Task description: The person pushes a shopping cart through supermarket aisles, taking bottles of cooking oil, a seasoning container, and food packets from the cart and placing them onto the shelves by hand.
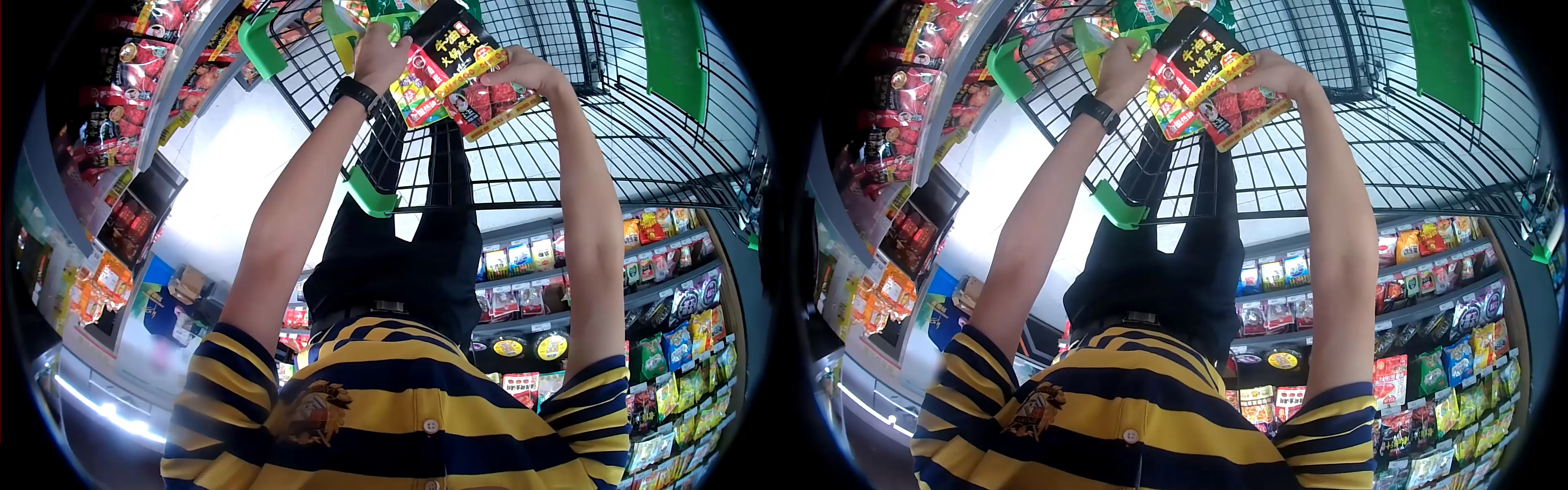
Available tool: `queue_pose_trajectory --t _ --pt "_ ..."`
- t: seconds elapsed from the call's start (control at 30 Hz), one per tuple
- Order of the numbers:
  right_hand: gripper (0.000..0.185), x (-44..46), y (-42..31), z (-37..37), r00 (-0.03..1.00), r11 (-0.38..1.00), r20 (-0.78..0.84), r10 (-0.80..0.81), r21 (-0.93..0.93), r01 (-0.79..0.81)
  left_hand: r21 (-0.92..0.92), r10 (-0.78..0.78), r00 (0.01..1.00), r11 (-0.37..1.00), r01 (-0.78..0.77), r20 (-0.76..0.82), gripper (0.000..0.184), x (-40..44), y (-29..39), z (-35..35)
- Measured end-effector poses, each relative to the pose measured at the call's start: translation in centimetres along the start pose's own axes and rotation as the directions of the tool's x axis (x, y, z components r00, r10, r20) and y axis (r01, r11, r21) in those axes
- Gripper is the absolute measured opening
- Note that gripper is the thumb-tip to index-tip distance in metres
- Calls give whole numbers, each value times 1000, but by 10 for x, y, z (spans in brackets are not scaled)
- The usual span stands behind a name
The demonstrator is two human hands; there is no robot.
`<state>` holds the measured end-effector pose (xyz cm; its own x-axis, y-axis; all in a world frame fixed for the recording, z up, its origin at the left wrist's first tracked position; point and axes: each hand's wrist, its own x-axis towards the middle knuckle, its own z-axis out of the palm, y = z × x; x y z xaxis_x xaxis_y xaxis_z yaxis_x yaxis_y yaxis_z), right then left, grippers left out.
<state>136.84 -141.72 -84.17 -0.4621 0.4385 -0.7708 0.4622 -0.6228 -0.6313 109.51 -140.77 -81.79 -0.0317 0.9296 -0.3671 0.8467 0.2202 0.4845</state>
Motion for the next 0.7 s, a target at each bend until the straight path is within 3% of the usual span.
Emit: queue_pose_trajectory --t 0.03,0.1,0.13,0.17,0.2,0.23,0.27,0.3,0.37,0.4,0.63,0.7 --pt "53 -5 -3 -3 999 999 -5 -36 32 37 -6 -1 1000 1000 1 -2 47 -1 2 -1" --pt "55 -16 -9 -9 997 992 56 -52 120 45 -116 -184 983 976 183 7 49 -5 7 -3" --pt "57 -23 -13 -9 998 985 27 -52 166 47 -258 -199 978 944 207 56 49 -11 12 -8" --pt "59 -31 -19 -9 999 976 -4 -52 212 51 -263 -201 978 942 208 53 49 -18 20 -15" --pt "56 -37 -26 -8 993 946 84 -88 320 56 -509 -311 921 768 390 236 47 -24 29 -21" --pt "56 -41 -31 -5 993 948 85 -85 314 55 -665 -344 832 499 555 435 45 -28 35 -27" --pt "54 -46 -35 -2 995 935 29 -98 345 82 -676 -318 748 320 663 583 41 -30 37 -32" --pt "52 -51 -37 3 994 921 -27 -107 374 109 -678 -315 747 315 664 586 41 -34 41 -34" --pt "45 -55 -40 15 994 913 -33 -108 392 112 -866 -248 846 48 498 473 39 -40 48 -33" --pt "45 -57 -41 23 994 901 -46 -104 418 113 -896 -254 872 40 441 418 43 -38 50 -33" --pt "52 -81 -64 64 973 880 -205 -105 436 187 -875 -275 856 89 476 437 38 -30 43 -46" --pt "56 -86 -63 74 938 888 -332 -105 394 239 -889 -277 871 103 446 405 47 -31 53 -54"
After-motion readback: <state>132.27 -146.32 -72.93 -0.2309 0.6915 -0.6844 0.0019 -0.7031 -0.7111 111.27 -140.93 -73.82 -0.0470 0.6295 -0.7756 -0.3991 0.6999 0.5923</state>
